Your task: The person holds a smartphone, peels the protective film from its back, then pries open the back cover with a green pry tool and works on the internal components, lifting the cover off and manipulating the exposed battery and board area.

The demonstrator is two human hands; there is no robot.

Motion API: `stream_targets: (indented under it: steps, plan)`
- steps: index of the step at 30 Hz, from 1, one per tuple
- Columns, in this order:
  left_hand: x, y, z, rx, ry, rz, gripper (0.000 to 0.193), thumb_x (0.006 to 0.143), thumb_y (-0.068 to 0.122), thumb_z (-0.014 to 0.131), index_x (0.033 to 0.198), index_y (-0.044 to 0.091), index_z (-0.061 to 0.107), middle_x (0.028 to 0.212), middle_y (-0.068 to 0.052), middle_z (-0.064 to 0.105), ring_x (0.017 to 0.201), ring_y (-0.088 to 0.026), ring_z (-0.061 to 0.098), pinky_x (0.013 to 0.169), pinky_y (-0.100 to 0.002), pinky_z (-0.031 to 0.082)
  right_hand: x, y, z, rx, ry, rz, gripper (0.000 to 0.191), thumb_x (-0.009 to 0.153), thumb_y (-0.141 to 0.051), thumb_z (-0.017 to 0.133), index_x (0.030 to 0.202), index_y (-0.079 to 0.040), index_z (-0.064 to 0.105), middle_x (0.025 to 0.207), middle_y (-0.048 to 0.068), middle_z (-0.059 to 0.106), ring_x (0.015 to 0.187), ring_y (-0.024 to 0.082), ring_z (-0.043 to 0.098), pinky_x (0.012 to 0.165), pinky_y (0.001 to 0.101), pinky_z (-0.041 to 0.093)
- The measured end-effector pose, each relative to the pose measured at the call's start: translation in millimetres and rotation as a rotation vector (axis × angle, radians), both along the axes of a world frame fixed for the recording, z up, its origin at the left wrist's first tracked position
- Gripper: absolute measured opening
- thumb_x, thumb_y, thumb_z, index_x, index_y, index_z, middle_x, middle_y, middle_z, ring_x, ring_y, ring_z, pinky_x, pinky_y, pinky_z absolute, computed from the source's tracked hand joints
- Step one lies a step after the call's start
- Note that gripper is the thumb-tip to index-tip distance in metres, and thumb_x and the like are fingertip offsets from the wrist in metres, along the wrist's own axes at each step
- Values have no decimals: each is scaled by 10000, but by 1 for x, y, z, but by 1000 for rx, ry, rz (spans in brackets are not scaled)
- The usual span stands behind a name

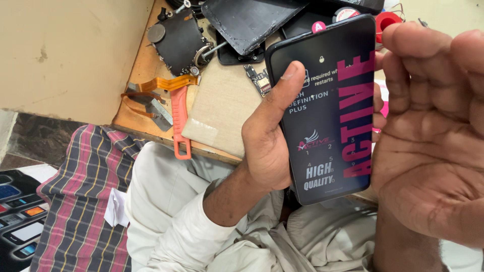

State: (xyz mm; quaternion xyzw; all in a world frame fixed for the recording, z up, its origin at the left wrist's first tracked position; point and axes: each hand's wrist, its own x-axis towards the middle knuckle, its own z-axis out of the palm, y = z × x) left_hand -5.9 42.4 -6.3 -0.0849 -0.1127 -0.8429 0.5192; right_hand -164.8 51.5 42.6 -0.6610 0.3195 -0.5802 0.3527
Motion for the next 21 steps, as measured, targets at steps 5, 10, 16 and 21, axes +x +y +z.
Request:
stream_targets:
  steps: [5, 10, 16, 21]
  plan:
    - [0, 1, -1, 10, -12, -2, 579, 1280, 417, 310, 1444, -126, 423, 1188, -278, 617, 1079, -292, 659, 1047, -406, 561, 2, 1, 1, 9, -14, 5, 1089, 926, -837, 515, 1581, -9, 248, 1552, 318, 390, 1447, 376, 403, 1252, 440, 352]
    - [0, 1, -2, 7, 12, -3, 558, 1287, 397, 323, 1453, -125, 427, 1233, -252, 615, 1110, -292, 653, 1047, -402, 534, 2, -2, 1, -23, -29, 8, 1092, 924, -818, 517, 1567, 28, 265, 1562, 349, 371, 1469, 409, 397, 1242, 461, 336]
    - [5, 6, -1, 3, -17, 11, 690, 1282, 539, 321, 1453, -122, 422, 1288, -245, 593, 1161, -301, 626, 1045, -406, 513, 0, -4, 2, -97, -26, 54, 1076, 928, -791, 505, 1522, 64, 232, 1537, 403, 314, 1503, 485, 360, 1253, 540, 324]
    - [3, 5, 2, -7, 35, 30, 813, 1238, 660, 276, 1452, -110, 424, 1297, -247, 593, 1185, -311, 625, 1085, -429, 545, -2, -2, 4, -96, -6, 35, 1070, 935, -796, 476, 1506, 76, 231, 1510, 418, 316, 1500, 512, 345, 1276, 585, 327]
